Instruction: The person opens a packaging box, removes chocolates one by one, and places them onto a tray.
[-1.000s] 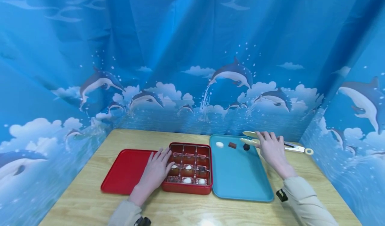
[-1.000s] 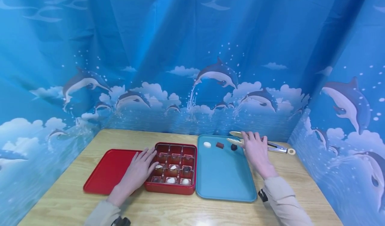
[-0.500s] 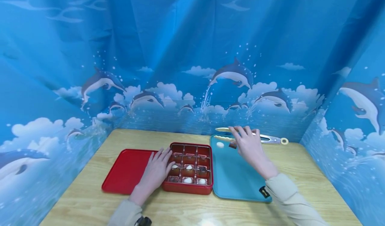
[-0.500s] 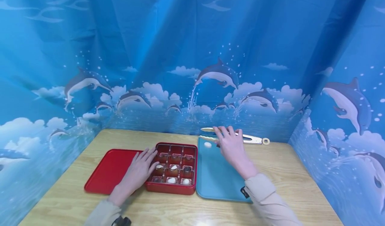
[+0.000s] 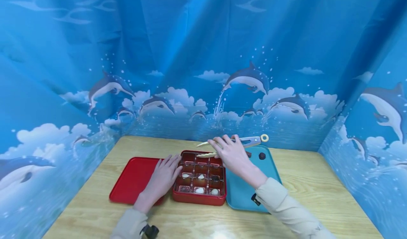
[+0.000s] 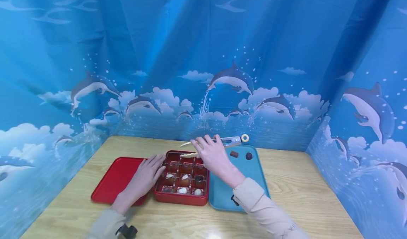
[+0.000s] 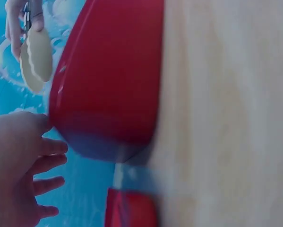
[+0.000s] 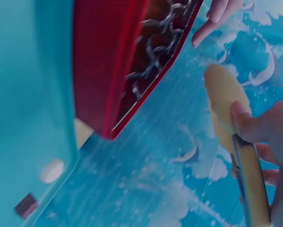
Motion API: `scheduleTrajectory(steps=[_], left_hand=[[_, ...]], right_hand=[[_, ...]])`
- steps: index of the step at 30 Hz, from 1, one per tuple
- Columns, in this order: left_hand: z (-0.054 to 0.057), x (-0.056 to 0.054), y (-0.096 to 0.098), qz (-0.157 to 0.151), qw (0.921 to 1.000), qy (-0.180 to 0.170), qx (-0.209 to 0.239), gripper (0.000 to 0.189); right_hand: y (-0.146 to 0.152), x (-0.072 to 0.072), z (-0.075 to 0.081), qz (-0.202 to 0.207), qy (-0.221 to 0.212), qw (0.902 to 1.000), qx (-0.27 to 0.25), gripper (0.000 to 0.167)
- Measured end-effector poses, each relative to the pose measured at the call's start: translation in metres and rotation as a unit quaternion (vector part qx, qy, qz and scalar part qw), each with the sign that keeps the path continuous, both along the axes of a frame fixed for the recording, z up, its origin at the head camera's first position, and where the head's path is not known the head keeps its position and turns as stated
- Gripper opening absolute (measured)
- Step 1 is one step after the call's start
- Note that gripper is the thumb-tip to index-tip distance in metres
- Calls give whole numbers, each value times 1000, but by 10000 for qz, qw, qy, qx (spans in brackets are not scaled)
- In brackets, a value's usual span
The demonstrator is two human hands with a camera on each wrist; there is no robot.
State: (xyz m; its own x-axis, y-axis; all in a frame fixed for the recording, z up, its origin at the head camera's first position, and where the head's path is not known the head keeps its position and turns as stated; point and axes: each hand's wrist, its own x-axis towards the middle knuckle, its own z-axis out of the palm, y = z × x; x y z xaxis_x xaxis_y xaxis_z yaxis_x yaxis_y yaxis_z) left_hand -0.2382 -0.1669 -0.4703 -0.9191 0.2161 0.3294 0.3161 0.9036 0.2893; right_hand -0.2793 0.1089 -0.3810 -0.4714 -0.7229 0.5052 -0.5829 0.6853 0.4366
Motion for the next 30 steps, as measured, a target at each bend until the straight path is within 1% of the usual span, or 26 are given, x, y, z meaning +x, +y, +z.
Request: scheduleTrajectory(steps=[3, 5, 10, 13, 17, 23, 30], left_hand=[[2, -1, -7, -8, 10000, 37, -28, 54], [2, -1, -10, -69, 9999, -9, -111, 58], [0, -1, -14, -205, 9985, -275, -425, 61], [-1, -1, -14, -203, 9978, -330, -539, 59], [-2, 0, -13, -179, 9972, -343, -633, 58], [-1, 1, -12, -161, 9965, -370, -732, 56], [-1, 1, -12, -117, 9963, -487, -699, 55]], right_hand=[[-12, 3, 3, 144, -77, 9995, 276, 50], [-20, 5, 5, 184, -114, 9986, 487, 51], [-39, 9, 11, 105, -137, 9939, 1087, 50], [-49, 12, 13, 56, -185, 9901, 1391, 47], [-61, 14, 15, -12, -384, 9845, 1710, 45], [-75, 14, 18, -82, -547, 9765, 2082, 38], [-93, 9, 15, -62, -619, 9724, 2247, 30]])
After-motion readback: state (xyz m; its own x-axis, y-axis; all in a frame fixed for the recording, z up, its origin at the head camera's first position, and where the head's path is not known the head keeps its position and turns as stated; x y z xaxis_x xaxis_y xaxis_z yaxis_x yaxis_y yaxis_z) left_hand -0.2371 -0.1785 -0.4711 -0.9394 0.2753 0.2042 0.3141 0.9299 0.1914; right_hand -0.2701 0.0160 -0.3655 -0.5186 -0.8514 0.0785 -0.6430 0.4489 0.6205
